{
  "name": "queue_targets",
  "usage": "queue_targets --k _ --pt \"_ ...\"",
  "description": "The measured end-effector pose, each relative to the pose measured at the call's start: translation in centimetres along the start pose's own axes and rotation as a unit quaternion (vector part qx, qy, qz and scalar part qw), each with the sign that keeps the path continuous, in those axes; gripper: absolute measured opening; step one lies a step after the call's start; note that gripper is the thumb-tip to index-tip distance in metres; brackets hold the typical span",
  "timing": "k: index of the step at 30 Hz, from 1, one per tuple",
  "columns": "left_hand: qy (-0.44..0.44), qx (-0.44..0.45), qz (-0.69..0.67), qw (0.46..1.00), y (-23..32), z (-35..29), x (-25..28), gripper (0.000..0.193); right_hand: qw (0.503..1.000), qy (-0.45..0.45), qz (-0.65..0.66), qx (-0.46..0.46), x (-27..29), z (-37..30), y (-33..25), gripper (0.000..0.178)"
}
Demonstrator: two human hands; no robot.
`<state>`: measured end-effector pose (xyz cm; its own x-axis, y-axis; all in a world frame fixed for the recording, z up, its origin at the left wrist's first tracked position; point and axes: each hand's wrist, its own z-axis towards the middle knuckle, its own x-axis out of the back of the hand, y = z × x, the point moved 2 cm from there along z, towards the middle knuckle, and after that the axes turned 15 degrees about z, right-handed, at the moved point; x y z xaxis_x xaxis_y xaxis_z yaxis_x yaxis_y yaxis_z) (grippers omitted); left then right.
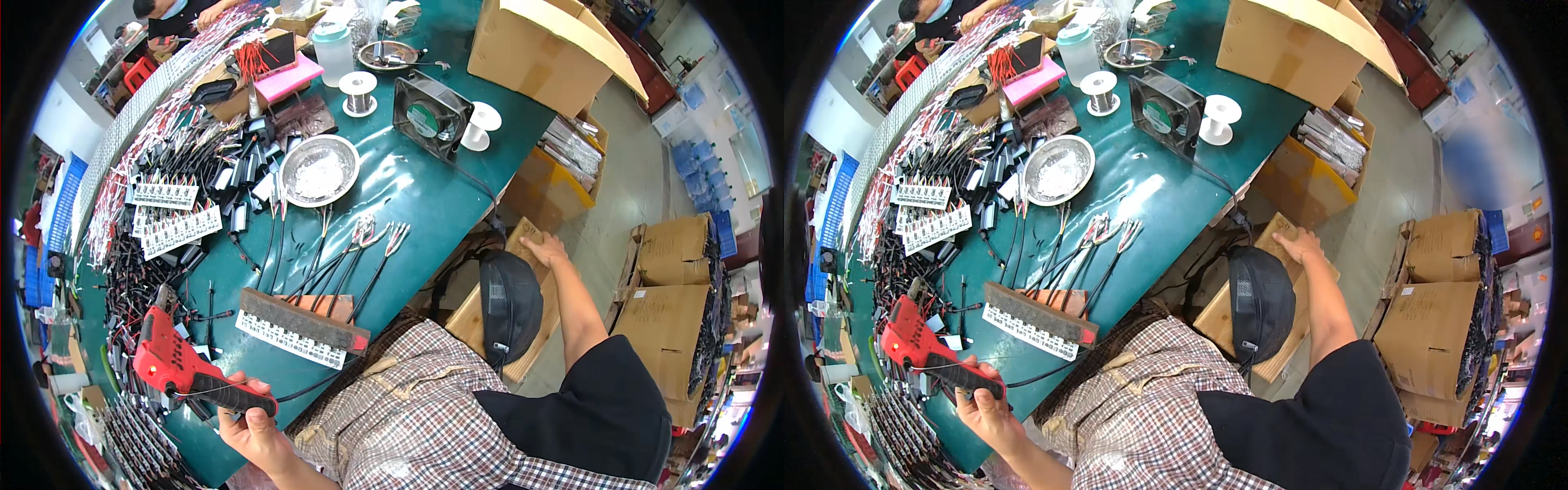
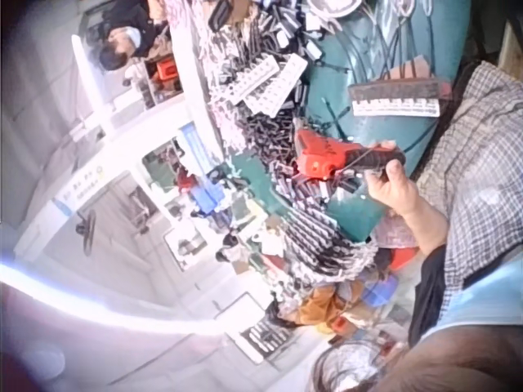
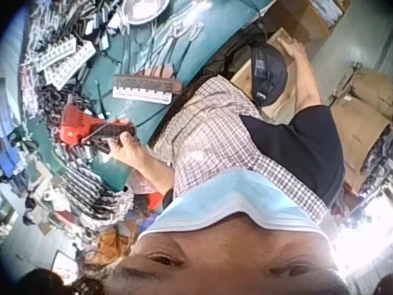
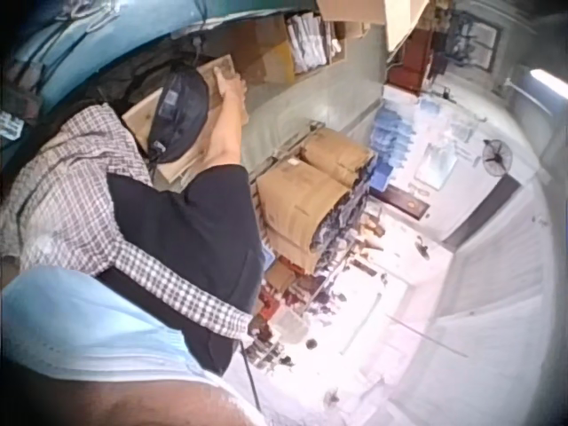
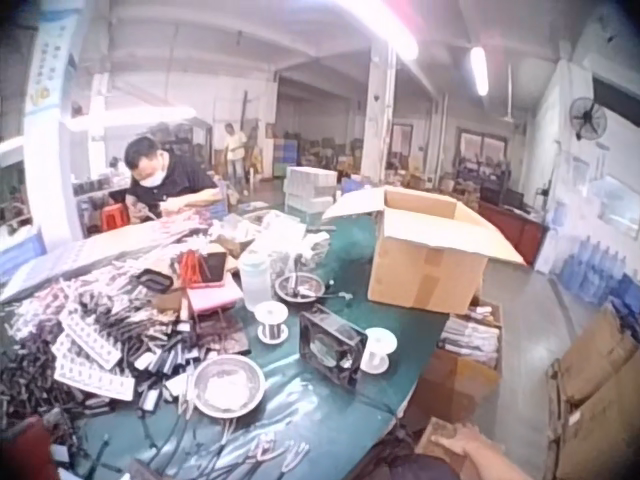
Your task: The person solders wires onto circuit boards using a soldering tool, sets the tool down, and wipes their hands with a paper wipe.
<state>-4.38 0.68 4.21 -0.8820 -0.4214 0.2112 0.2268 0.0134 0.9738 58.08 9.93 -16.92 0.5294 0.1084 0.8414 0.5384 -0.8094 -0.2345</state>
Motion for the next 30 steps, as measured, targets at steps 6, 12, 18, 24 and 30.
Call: queue_targets --k 6,12,18,24,30 --pt "0.007 -0.001 -0.019 1.000 -0.4 -0.3 0.6 0.073 0.998 -0.057 0.003 0.009 -0.1 0.9 1.9 0.123" --pt "0.014 -0.014 -0.008 1.000 -0.5 -0.6 1.3 0.069 1.000 -0.008 0.014 -0.005 -1.5 0.3 3.9 0.124" --pt "0.012 0.001 -0.018 1.000 -0.2 -0.8 2.1 0.055 1.000 -0.003 0.016 0.026 -3.2 0.6 4.4 0.125" --pt "-0.030 -0.006 0.103 0.994 2.2 0.4 1.9 0.025 0.934 0.203 0.197 0.219 -1.9 2.5 5.9 0.057" --pt "-0.033 -0.091 0.217 0.971 2.9 0.0 0.0 0.030 0.794 0.085 0.438 0.414 2.9 -14.3 -7.5 0.032"
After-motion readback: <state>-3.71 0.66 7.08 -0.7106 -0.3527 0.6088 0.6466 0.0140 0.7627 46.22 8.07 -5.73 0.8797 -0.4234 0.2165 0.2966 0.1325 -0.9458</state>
